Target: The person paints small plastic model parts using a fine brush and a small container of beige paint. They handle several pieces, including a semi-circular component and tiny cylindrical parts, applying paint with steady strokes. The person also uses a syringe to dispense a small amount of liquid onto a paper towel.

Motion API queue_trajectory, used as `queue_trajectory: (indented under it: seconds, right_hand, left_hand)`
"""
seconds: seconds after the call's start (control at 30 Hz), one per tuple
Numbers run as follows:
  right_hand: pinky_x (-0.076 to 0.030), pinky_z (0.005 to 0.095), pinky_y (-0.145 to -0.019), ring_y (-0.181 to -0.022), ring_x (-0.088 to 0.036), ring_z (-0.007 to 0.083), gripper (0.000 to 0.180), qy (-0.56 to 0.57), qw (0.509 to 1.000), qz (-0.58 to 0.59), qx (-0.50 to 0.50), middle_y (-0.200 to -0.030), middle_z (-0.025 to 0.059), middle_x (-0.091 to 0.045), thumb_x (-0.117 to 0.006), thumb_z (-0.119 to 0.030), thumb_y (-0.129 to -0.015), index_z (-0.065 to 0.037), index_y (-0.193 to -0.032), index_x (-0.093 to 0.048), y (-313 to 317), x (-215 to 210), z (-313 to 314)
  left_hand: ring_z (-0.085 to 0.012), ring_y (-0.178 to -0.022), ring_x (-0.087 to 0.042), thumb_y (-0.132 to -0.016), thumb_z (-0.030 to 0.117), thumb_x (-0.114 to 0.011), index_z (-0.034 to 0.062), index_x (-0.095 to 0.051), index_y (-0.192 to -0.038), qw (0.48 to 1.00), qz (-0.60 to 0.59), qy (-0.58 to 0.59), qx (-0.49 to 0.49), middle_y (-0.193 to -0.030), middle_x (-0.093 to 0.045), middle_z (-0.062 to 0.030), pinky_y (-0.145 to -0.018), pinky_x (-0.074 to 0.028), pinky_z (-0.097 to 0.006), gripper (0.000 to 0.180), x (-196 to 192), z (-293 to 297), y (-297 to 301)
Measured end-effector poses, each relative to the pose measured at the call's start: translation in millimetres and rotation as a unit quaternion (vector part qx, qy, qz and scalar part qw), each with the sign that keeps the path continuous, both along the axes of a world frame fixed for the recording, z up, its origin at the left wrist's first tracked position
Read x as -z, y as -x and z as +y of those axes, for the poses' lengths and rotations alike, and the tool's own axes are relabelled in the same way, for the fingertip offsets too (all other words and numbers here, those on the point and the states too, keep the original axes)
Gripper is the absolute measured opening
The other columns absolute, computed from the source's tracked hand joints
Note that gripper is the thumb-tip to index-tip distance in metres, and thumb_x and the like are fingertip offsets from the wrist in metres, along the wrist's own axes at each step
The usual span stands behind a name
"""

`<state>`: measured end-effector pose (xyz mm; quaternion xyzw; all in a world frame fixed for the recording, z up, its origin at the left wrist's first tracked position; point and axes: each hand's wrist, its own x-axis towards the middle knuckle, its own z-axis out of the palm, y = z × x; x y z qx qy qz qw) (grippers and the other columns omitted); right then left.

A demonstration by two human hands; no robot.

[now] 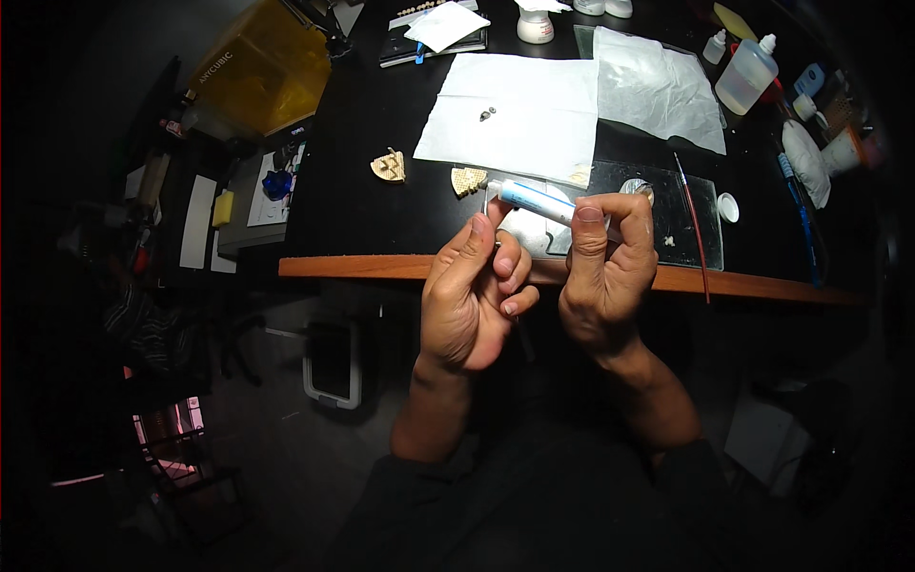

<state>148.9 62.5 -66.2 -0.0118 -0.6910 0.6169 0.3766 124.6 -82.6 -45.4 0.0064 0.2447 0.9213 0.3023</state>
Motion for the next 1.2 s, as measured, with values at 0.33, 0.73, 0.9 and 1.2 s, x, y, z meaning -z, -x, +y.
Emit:
queue_trajectory:
  seconds: [0.33, 0.73, 0.9, 1.2]
  right_hand:
    - [-0.042, 0.0257, -0.057, -0.066, -0.052, 0.0069, 0.016, 0.014, 1.000, -0.005, -0.006, -0.076, 0.0031, -0.058, -0.063, -0.014, -0.109, 0.000, -0.102, -0.059, 0.3, -1.1, -1.2]
    - [-0.039, 0.0256, -0.056, -0.065, -0.050, 0.0066, 0.016, 0.007, 1.000, -0.001, -0.009, -0.074, 0.0026, -0.057, -0.062, -0.014, -0.110, 0.000, -0.102, -0.059, 0.2, -0.6, 0.6]
    - [-0.039, 0.0260, -0.056, -0.065, -0.049, 0.0065, 0.017, 0.010, 1.000, -0.001, -0.010, -0.073, 0.0021, -0.056, -0.062, -0.015, -0.110, -0.001, -0.102, -0.058, 0.1, -0.5, 0.4]
    - [-0.037, 0.0258, -0.054, -0.063, -0.048, 0.0054, 0.016, 0.008, 1.000, -0.002, -0.012, -0.073, 0.0014, -0.056, -0.061, -0.014, -0.110, -0.001, -0.101, -0.058, 0.0, -0.9, 1.1]
  left_hand:
    - [-0.0068, -0.071, -0.045, -0.118, 0.033, -0.043, 0.0018, -0.046, -0.149, 1.000, 0.002, -0.004, -0.001, -0.080, -0.049, 0.0019, -0.059, -0.039, -0.023, 0.044, 0.6, -0.7, -0.4]
    - [-0.0067, -0.071, -0.044, -0.118, 0.032, -0.042, 0.0003, -0.045, -0.150, 1.000, 0.007, -0.016, 0.002, -0.080, -0.049, 0.0015, -0.058, -0.039, -0.022, 0.045, 0.7, -0.5, -0.2]
    - [-0.0066, -0.071, -0.044, -0.118, 0.033, -0.042, -0.0008, -0.042, -0.152, 1.000, 0.006, -0.019, 0.002, -0.080, -0.049, 0.0013, -0.058, -0.039, -0.022, 0.047, 0.7, -0.9, -0.4]
    - [-0.0065, -0.071, -0.044, -0.118, 0.032, -0.043, -0.0003, -0.044, -0.150, 1.000, 0.008, -0.016, -0.004, -0.080, -0.049, 0.0013, -0.058, -0.039, -0.022, 0.046, 1.3, -0.5, -1.0]
